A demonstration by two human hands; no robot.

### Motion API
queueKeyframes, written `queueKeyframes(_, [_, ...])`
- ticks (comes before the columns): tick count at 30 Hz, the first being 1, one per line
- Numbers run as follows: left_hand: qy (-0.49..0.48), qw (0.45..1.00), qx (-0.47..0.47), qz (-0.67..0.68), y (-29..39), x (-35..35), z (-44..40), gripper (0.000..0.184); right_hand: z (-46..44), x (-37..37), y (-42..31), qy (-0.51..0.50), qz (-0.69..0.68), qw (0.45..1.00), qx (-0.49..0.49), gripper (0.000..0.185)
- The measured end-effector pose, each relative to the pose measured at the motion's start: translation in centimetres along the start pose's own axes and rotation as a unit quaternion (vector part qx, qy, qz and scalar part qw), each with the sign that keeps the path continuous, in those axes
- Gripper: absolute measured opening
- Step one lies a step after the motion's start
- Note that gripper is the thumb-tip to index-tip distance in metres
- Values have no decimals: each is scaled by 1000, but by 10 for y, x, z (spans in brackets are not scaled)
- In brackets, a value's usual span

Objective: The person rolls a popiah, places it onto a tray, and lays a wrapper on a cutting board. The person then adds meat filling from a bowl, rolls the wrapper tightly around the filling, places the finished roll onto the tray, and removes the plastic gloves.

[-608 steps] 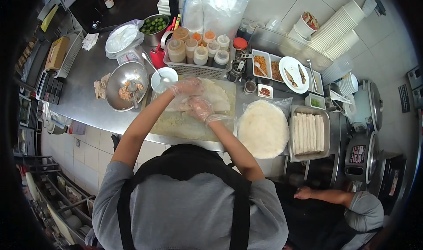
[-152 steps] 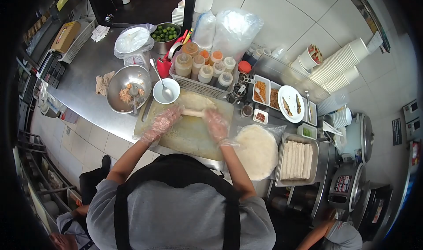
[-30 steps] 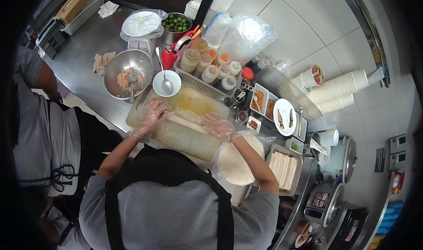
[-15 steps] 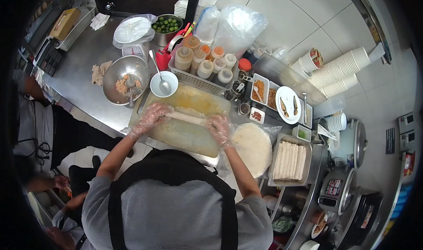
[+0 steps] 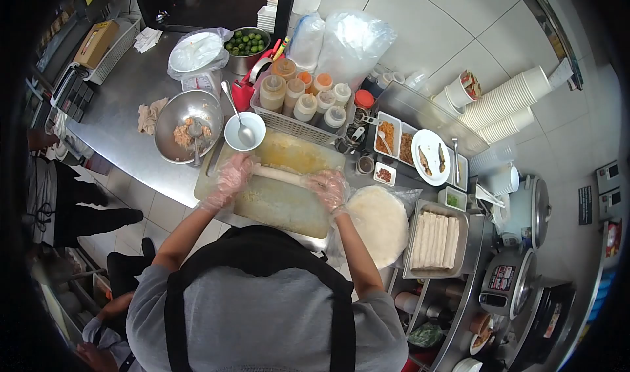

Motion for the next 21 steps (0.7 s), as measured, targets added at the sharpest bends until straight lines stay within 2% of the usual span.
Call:
queueKeyframes(1, [20, 993, 110, -33, 16, 2, 2, 35, -3, 0, -2, -17, 13, 1000, 1, 19])
queueKeyframes(3, [56, 940, 322, -99, 38, 16, 15, 42, -10, -5, -9, -51, 37, 998, 4, 19])
queueKeyframes(6, [31, 902, 399, -162, 36, 38, 25, 49, -20, -8, -23, -113, 69, 991, 22, 20])
queueKeyframes(9, [17, 901, 396, -175, 36, 41, 18, 50, -25, -26, -80, -56, 208, 976, -26, 32])
queueKeyframes(12, [20, 912, 383, -144, 32, 49, 6, 58, -6, 16, -86, -42, 205, 966, -155, 47])
queueKeyframes(15, [42, 902, 402, -155, 27, 55, -12, 60, -8, 33, -78, -58, 247, 957, -139, 56])
queueKeyframes(18, [86, 889, 404, -197, 29, 56, -25, 55, -29, 27, -72, -3, 167, 977, -133, 51])
queueKeyframes(21, [0, 901, 378, -211, 27, 64, -26, 50, -30, 29, -64, -126, 180, 975, -35, 52])
Point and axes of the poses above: each hand's wrist, its own z-axis away from the middle knuckle, its own x-axis out of the palm, y = z × x, the point moved 8 cm from there along -z, towards the middle knuckle, and after that the axes turned 7 degrees about y, right-handed, at the moved point
